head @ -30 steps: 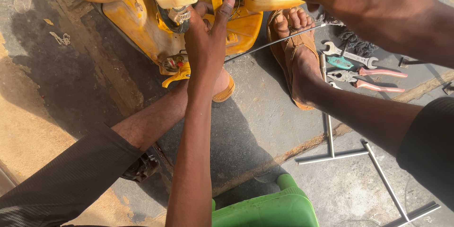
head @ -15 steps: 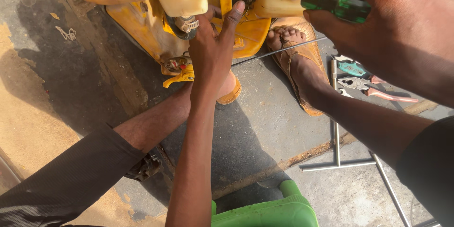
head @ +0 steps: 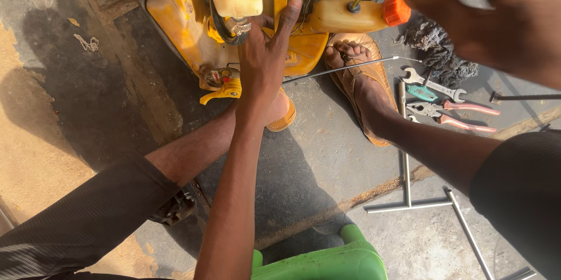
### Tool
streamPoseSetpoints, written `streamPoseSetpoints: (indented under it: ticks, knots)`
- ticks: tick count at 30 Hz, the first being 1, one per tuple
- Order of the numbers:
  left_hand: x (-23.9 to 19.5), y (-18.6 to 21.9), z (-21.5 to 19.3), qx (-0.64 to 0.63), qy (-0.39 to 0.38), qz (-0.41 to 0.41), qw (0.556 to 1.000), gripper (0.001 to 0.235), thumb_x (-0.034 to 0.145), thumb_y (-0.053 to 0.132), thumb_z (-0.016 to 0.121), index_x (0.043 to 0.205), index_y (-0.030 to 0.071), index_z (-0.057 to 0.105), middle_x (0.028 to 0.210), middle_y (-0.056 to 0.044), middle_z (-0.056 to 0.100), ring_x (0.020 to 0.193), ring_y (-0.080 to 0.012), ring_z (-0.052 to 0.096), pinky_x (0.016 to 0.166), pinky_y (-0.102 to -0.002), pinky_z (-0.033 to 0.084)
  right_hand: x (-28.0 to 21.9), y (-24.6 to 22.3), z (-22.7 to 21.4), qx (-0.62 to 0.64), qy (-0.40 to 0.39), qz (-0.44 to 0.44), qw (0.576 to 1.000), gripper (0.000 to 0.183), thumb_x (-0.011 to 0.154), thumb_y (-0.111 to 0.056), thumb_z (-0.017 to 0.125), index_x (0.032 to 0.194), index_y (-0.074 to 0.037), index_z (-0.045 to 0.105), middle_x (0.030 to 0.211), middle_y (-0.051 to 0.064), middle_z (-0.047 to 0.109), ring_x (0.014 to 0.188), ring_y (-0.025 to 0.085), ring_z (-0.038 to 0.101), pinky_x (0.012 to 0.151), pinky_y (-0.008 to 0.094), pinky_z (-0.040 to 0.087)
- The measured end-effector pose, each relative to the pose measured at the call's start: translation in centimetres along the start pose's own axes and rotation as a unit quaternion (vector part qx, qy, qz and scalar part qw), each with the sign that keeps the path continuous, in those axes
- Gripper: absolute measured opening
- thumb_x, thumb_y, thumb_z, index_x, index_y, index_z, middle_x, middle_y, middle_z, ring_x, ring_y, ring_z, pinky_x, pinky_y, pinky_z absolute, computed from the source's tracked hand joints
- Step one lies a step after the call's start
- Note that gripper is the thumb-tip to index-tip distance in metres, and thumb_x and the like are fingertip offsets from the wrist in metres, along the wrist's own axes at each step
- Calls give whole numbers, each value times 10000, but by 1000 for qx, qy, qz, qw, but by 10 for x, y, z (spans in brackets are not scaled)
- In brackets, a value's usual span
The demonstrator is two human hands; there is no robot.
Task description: The person uses a screwdriver to adjust components within the engine compartment of a yellow machine. They manipulate a hose and a yellow cap while working on the machinery, with various tools visible on the ground nearby.
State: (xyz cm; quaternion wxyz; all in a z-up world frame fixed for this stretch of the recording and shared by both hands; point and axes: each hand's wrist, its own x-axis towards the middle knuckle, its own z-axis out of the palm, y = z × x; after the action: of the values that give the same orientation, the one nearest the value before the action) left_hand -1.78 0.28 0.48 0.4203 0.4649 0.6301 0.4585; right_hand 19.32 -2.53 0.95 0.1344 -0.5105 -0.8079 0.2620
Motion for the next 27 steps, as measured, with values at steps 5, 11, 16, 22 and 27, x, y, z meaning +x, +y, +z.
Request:
streamPoseSetpoints:
  ticks: [5,11,16,22,27]
  knots:
    - [3,-10,2,8,9,-52,999,821,819,698,654,1039,-90,579,943,-188,657,775,-214,712,624,-368,633,-20,49,72,30,0,-18,999,526,1117,-280,257,1599,-123,398,1600,141,357,1514,317,259,1263,466,120]
    - [5,-14,9,56,80,107,989,748,966,697,630,1121,-35,629,951,-120,650,852,-238,642,745,-364,514,-18,44,66,23,-31,12,999,472,1104,-295,331,1526,-122,453,1503,126,444,1434,295,360,1228,446,209]
    - [12,-7,4,49,55,10,997,766,871,753,612,911,-12,622,806,-88,645,769,-214,665,731,-367,554,-5,24,59,41,-109,76,990,437,1093,-330,380,1465,-126,484,1440,114,491,1380,272,418,1205,426,275]
    - [43,17,3,112,47,2,993,789,858,750,606,1022,-21,636,895,-170,664,832,-274,672,785,-400,544,32,17,63,89,-170,181,964,402,1080,-371,438,1393,-132,523,1364,100,547,1315,246,488,1178,401,353]
    - [62,41,11,42,74,95,992,969,921,719,601,1521,-11,389,1397,-243,630,1260,-396,642,1069,-454,468,41,-6,52,22,0,62,998,444,1073,-296,423,1463,-93,491,1480,180,486,1402,339,391,1145,453,291]
